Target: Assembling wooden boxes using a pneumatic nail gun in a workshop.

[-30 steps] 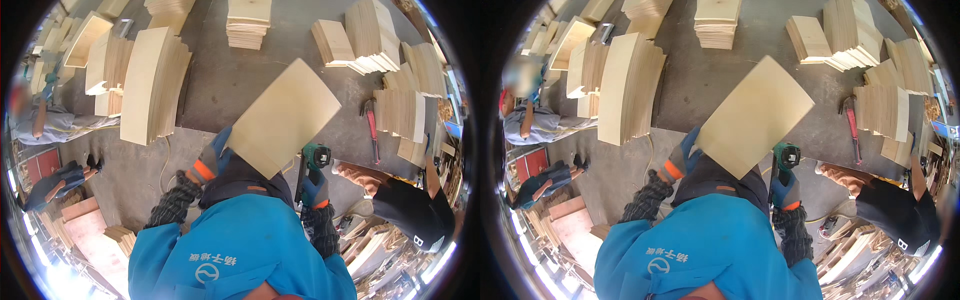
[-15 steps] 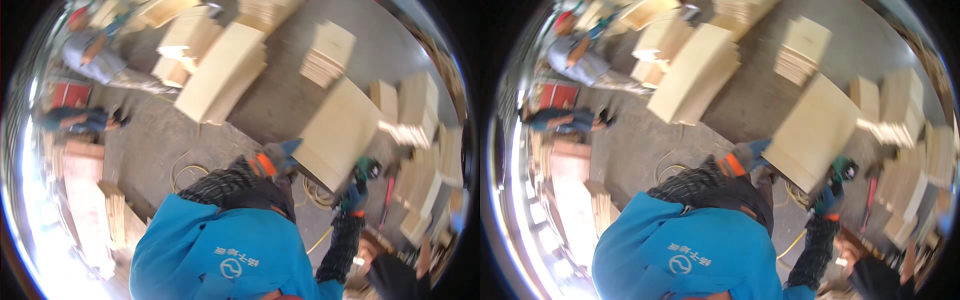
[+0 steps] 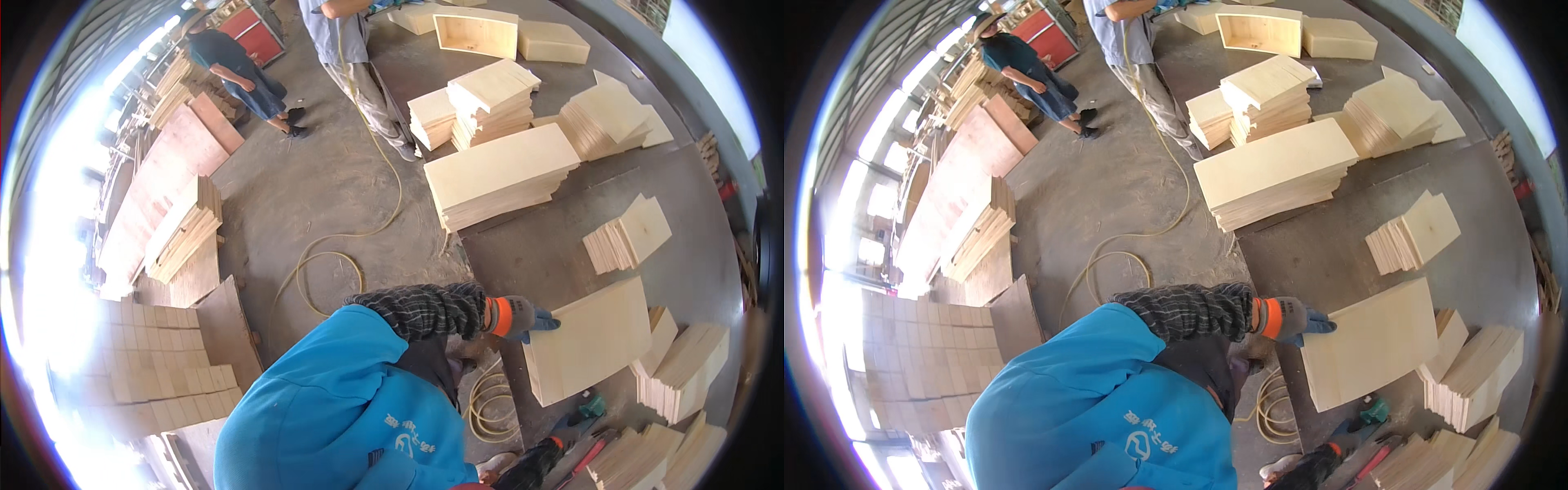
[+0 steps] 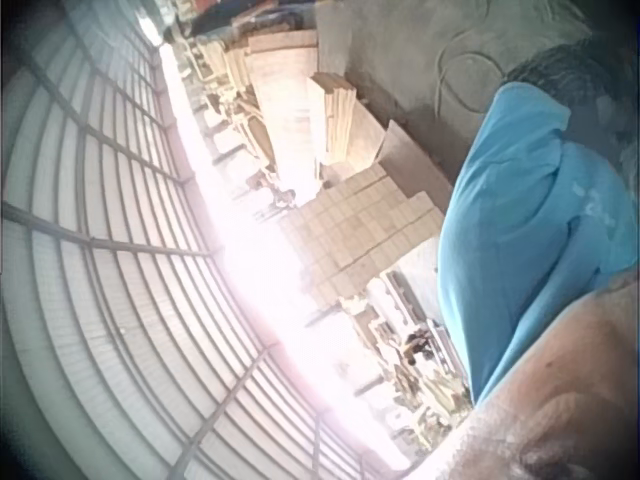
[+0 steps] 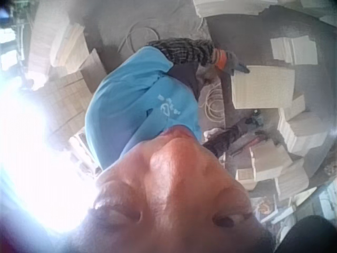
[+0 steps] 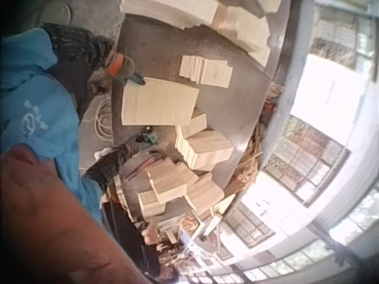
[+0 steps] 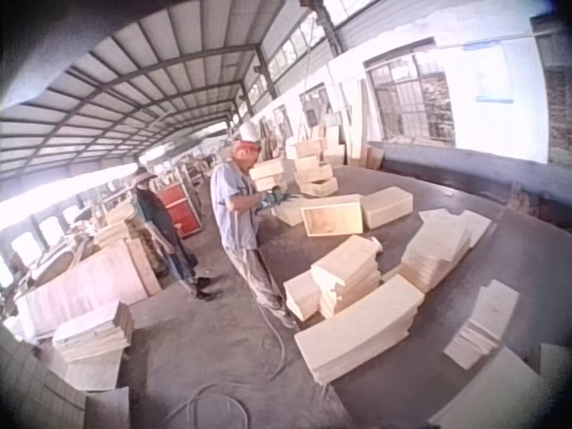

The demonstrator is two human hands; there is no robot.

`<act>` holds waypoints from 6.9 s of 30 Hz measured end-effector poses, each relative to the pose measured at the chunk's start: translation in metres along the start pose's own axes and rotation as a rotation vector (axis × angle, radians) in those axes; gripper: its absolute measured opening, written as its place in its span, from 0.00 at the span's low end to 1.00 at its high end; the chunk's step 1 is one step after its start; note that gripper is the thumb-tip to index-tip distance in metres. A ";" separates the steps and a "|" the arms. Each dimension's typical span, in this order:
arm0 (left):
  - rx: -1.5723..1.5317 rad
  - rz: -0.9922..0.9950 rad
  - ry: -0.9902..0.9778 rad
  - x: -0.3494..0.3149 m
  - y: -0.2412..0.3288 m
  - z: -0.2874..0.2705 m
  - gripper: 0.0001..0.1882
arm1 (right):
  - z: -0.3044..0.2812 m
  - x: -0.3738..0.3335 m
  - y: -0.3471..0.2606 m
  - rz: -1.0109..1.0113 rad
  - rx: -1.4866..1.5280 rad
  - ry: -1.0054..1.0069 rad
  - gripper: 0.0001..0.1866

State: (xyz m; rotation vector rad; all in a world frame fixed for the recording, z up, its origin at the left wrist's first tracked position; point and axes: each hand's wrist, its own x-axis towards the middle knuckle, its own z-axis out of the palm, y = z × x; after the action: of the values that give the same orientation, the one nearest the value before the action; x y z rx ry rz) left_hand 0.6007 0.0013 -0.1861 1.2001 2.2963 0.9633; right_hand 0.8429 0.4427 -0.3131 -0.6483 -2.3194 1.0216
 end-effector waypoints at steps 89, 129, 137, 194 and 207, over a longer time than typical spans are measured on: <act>-0.035 0.544 0.090 0.033 -0.039 -0.033 0.45 | 0.058 -0.096 -0.438 0.881 0.476 -0.407 0.28; -0.047 0.521 0.078 0.034 -0.032 -0.035 0.40 | 0.016 -0.107 -0.420 0.913 0.522 -0.271 0.25; -0.062 0.523 0.063 0.035 -0.031 -0.035 0.42 | 0.005 -0.117 -0.402 0.900 0.502 -0.212 0.25; -0.034 0.004 0.229 0.084 -0.098 -0.088 0.26 | -0.030 -0.168 -0.298 0.990 0.374 -0.097 0.15; 0.042 0.120 0.231 -0.016 0.002 -0.006 0.32 | -0.109 -0.045 -0.191 0.470 -0.099 -0.114 0.09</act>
State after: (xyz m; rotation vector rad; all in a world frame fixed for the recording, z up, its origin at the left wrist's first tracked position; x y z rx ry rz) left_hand 0.6075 -0.0135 -0.1801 1.3180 2.4543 1.1566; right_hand 0.9045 0.3578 -0.1149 -1.2465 -2.3819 1.1725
